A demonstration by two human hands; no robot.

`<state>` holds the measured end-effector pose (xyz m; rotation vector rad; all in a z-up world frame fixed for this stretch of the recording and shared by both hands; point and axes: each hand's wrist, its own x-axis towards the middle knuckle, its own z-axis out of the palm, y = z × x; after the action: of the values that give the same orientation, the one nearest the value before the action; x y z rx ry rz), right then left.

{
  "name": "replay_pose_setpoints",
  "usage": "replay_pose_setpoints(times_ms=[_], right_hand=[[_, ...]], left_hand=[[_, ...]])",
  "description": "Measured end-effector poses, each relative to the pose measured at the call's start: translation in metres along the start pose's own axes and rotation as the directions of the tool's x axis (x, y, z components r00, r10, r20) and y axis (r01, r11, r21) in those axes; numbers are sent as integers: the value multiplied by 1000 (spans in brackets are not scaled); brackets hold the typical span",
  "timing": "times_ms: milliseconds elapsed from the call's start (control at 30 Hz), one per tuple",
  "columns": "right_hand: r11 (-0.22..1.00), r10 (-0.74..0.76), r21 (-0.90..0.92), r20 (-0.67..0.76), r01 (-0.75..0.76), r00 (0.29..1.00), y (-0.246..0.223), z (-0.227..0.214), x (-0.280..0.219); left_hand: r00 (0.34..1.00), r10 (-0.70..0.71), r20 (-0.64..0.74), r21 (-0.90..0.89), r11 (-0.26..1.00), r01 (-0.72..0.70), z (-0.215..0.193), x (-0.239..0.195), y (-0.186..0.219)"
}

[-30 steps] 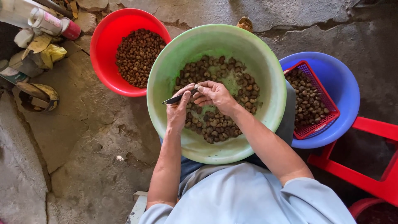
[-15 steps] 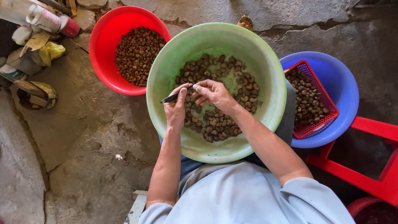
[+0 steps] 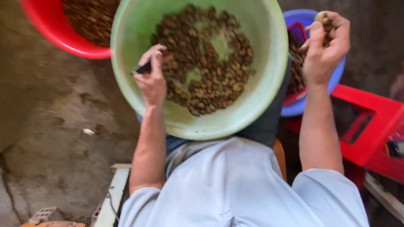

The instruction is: Manually scraping the outer skin or residue from individual nuts using a small hand tool

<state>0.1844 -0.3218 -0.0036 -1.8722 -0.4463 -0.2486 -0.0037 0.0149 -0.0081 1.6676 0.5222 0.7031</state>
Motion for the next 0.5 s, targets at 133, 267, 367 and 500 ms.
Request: replay_pose_setpoints(times_ms=[133, 267, 367, 500], right_hand=[[988, 107, -110, -10, -108, 994, 113, -56, -37], [976, 172, -118, -78, -181, 982, 161, -77, -71], [971, 205, -93, -142, -220, 968, 140, -70, -67], [996, -73, -51, -90, 69, 993, 34, -13, -36]], left_hand=[[998, 31, 47, -4, 1000, -30, -4, -8, -8], [997, 4, -80, -70, 997, -9, -4, -9, -25], [993, 3, -115, -69, 998, -11, -6, -9, -32], [990, 59, -131, -40, 997, -65, -5, -9, -34]])
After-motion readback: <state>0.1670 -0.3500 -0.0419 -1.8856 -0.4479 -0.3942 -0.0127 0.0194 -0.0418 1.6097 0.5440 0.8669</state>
